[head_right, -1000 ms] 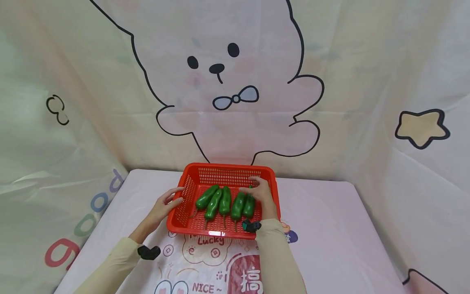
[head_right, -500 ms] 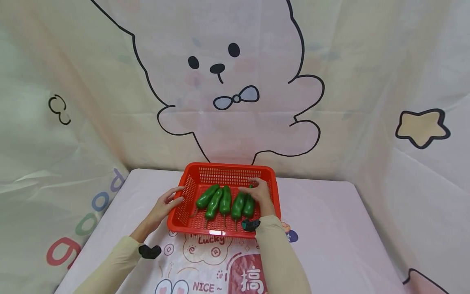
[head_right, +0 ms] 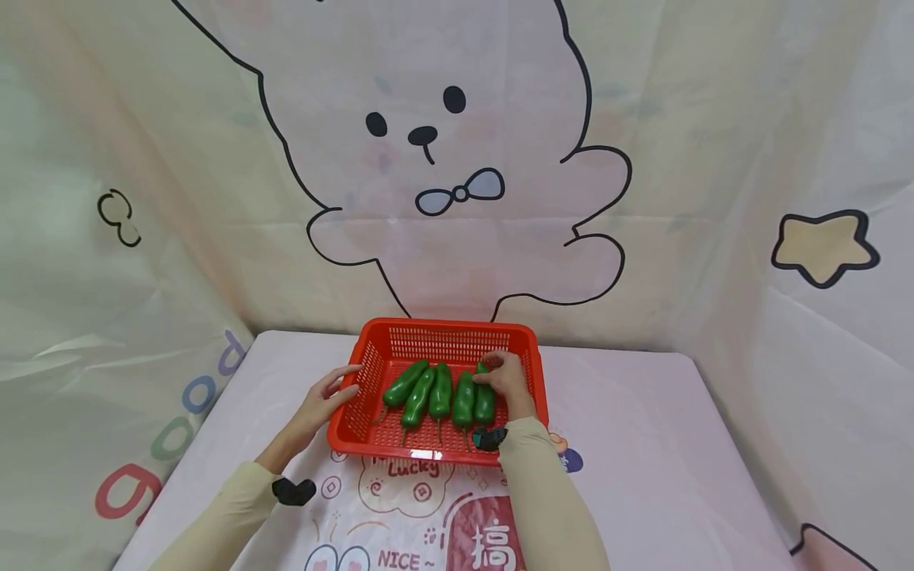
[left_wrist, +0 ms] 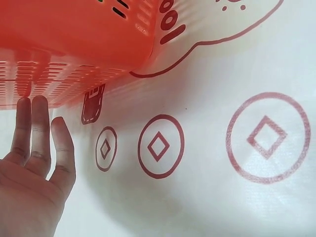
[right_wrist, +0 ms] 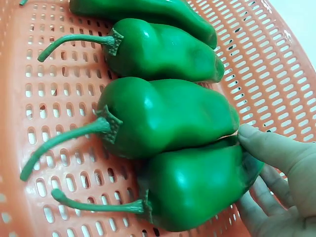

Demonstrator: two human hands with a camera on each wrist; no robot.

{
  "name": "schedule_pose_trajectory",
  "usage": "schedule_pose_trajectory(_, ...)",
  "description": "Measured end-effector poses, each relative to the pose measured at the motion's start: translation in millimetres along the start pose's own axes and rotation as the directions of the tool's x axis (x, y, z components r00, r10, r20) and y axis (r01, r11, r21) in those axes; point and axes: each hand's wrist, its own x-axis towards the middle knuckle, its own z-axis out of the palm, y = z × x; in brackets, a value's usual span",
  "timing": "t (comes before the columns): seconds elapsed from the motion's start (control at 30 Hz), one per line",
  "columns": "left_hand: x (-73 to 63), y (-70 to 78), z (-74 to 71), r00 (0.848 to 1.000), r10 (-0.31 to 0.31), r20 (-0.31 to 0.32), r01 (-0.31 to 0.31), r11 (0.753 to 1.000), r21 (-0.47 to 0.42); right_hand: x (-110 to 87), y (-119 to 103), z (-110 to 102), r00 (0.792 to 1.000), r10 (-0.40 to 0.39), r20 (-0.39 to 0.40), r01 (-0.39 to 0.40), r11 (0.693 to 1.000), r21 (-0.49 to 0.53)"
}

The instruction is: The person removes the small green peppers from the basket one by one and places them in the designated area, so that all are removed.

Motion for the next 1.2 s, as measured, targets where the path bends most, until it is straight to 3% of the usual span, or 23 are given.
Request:
schedule_pose_trajectory(0.47,0.4,-1.8,0.7,1.0,-0.002,-0.001,0.002,1.0,0.005,-2.2,2.6,0.0,1.0,0.001,0.016,-0.001,0.999,0.043)
schedule_pose_trajectory(0.63,-2.5,5.0,2.5,1.0,-0.002,0.004,0.002,1.0,0.004,-3.7,0.7,-0.7,0.999,-0.018,0.032,0.014,0.994,0.104)
schedule_pose_trajectory(0.9,0.8,-2.2,-0.1,1.0,-0.001,0.003,0.001,1.0,-0.008,-2.2,-4.8,-4.7,0.992,-0.069,0.103,0.045,0.976,0.214)
schedule_pose_trajectory(1.2,1.8,-2.7,1.4,1.0,-0.025,-0.006,0.025,1.0,-0.014,-2.1,-16.4,-10.6,0.989,-0.094,0.117,0.054,0.95,0.306)
